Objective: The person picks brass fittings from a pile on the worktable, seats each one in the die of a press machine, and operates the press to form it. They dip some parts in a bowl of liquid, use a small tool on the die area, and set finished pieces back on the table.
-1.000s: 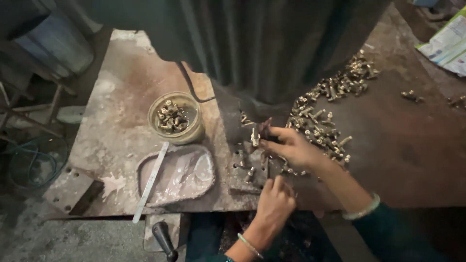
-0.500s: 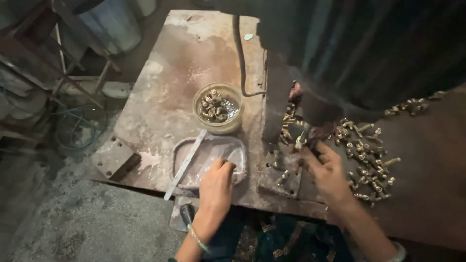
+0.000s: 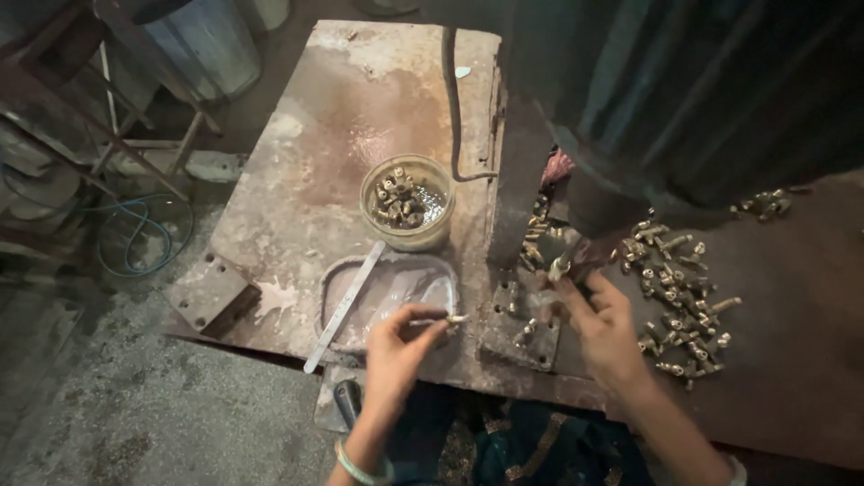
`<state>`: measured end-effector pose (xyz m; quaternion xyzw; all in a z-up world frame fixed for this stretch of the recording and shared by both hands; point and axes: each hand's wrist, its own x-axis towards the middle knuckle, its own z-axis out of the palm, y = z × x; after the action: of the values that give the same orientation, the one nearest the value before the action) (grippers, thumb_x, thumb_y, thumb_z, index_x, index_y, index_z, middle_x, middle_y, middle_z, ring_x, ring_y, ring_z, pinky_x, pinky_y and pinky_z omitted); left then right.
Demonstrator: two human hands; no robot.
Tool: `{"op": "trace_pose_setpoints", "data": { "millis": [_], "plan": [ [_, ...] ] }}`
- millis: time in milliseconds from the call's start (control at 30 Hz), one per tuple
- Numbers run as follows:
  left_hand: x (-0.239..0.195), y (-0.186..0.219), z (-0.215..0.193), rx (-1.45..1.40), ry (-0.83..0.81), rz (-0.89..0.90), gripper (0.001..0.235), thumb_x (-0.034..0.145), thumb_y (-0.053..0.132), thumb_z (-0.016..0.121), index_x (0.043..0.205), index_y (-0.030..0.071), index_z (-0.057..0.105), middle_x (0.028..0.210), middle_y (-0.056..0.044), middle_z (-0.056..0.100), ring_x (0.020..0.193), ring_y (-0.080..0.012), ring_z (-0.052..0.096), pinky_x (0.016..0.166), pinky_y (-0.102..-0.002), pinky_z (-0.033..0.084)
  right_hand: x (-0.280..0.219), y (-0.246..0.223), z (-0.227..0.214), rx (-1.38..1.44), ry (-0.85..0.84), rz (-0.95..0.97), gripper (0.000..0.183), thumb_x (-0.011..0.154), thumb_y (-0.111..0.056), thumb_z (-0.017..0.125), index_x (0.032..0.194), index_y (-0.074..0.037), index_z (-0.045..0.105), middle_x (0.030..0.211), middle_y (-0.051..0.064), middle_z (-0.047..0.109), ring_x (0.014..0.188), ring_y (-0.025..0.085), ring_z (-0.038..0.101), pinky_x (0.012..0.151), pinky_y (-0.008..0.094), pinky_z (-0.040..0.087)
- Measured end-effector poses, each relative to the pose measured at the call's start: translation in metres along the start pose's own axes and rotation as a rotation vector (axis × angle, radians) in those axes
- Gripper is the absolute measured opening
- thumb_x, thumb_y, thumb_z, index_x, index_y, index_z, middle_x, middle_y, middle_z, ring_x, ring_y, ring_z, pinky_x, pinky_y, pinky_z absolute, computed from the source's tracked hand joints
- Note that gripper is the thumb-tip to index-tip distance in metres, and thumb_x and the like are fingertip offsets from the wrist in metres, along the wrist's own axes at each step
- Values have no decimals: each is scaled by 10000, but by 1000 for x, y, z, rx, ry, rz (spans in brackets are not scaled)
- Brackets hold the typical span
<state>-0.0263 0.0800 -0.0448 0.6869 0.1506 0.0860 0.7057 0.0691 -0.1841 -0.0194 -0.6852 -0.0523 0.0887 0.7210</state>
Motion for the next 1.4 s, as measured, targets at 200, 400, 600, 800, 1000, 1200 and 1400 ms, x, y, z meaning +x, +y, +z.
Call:
{"op": "trace_pose_setpoints", "data": {
  "millis": [200,400,600,800,1000,1200,1400],
  "plan": [
    [-52,-4,56,-46,38,46,174,834,19,790,1004,-3,762,928,-73,797,826,-122,750,740,-265,611,-7,-23,17,142,-40,-47,254,1005,-129,598,1208,4,670,1057,46,747,828,109,672,738,287,566],
    [-58,-5,71,136,62,349,158,834,8,766,986,6,723,992,-85,741,872,-188,773,740,-300,643,-2,-12,10,57,-96,-106,235,1032,-115,601,1203,26,680,1034,71,740,790,135,669,706,298,544],
    [-47,6,81,388,27,543,205,798,7,773,991,30,709,978,-118,708,865,-308,717,737,-362,575,5,1,8,115,-66,-115,244,1018,-118,617,1221,-2,687,1051,35,738,847,101,668,719,278,552],
    [-40,2,83,412,20,505,178,807,25,760,953,37,660,911,-133,655,826,-336,663,710,-401,539,2,-9,7,18,-31,-97,264,1006,-125,622,1238,-19,690,1065,46,763,830,109,685,720,253,545],
    [-11,33,92,557,114,591,205,833,53,725,1013,28,631,948,-151,619,882,-360,603,733,-463,515,0,-10,11,127,-14,-78,261,993,-117,637,1219,1,693,1077,53,755,872,100,686,755,255,548],
    [19,17,110,818,98,606,226,789,85,734,974,24,621,946,-164,621,942,-402,574,725,-492,512,-3,-13,14,16,45,-48,257,999,-149,657,1201,-1,715,972,72,748,774,115,655,691,273,519],
    [-12,-2,89,123,16,116,244,861,99,766,1071,15,675,959,-112,748,897,-237,700,746,-338,570,-1,-3,12,40,41,-74,281,990,-162,654,1204,12,705,1037,43,760,880,82,680,782,241,536]
  ]
}}
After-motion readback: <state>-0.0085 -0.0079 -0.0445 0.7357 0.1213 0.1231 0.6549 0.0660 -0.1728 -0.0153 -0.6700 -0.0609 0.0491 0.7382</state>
